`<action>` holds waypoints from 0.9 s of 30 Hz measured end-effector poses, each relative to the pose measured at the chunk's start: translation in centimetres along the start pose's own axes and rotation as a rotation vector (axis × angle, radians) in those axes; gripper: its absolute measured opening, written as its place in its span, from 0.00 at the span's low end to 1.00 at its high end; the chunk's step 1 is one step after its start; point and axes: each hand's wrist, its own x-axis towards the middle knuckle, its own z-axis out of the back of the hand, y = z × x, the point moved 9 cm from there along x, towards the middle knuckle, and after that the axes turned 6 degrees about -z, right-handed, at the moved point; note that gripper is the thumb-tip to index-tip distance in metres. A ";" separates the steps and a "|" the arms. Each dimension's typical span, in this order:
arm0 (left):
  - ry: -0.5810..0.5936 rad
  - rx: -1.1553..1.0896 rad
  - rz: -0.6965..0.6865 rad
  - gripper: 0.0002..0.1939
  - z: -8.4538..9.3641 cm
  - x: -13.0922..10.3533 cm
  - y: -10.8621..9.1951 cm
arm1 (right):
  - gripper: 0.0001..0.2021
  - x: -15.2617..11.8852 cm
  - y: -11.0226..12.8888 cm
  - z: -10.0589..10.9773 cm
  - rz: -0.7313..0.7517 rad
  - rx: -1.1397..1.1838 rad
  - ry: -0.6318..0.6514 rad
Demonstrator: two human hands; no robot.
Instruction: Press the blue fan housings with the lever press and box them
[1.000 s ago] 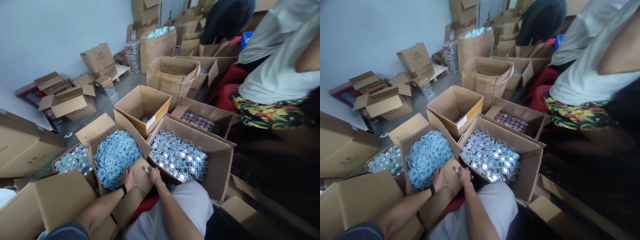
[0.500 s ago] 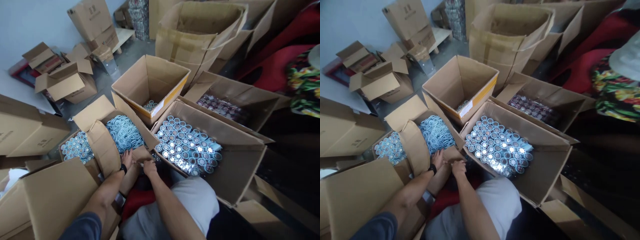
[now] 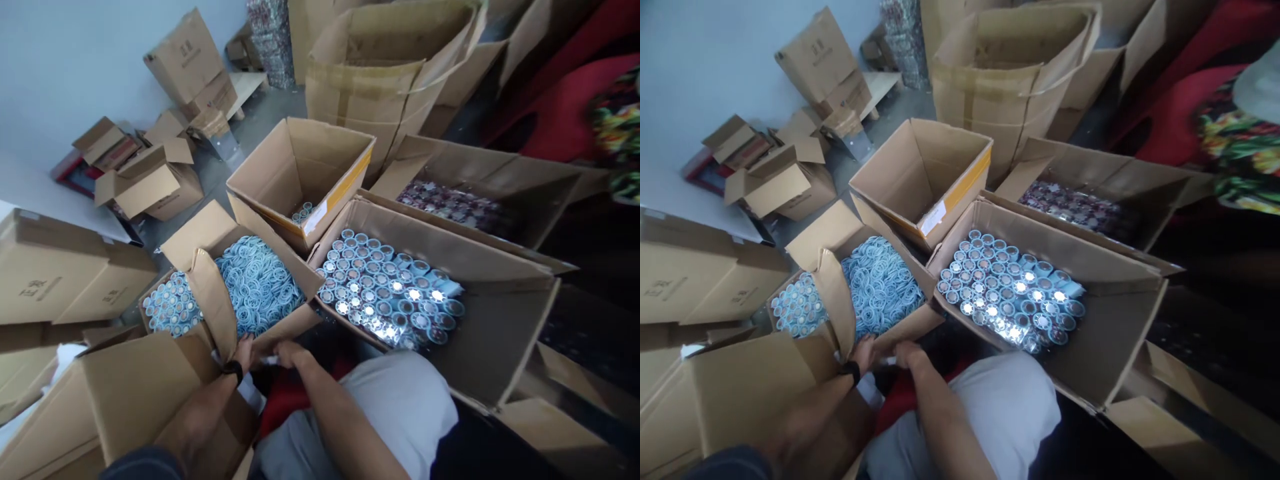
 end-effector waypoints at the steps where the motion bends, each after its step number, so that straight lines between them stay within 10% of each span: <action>1: -0.002 0.003 0.019 0.17 -0.7 -0.2 0.1 | 0.15 0.0 -0.3 0.6 -0.005 -0.005 -0.036; 7: -0.090 -0.016 0.094 0.25 -2.0 -2.3 -1.1 | 0.21 -1.5 -0.5 5.5 -0.041 -0.049 -0.327; 12: -0.446 -0.062 0.173 0.43 5.5 -3.1 -2.3 | 0.20 -2.5 -0.2 5.1 -0.209 -0.114 -0.363; 17: -0.757 -0.144 0.477 0.44 14.1 -5.4 4.1 | 0.19 -3.4 -0.5 4.4 -0.247 -0.179 -0.343; 21: -0.800 -0.243 0.609 0.35 15.6 -6.2 8.2 | 0.19 -4.2 -0.8 4.0 -0.251 -0.221 -0.359; 27: -0.831 -0.185 0.453 0.26 17.9 -4.6 7.2 | 0.19 -3.8 -1.1 3.3 -0.220 -0.223 -0.380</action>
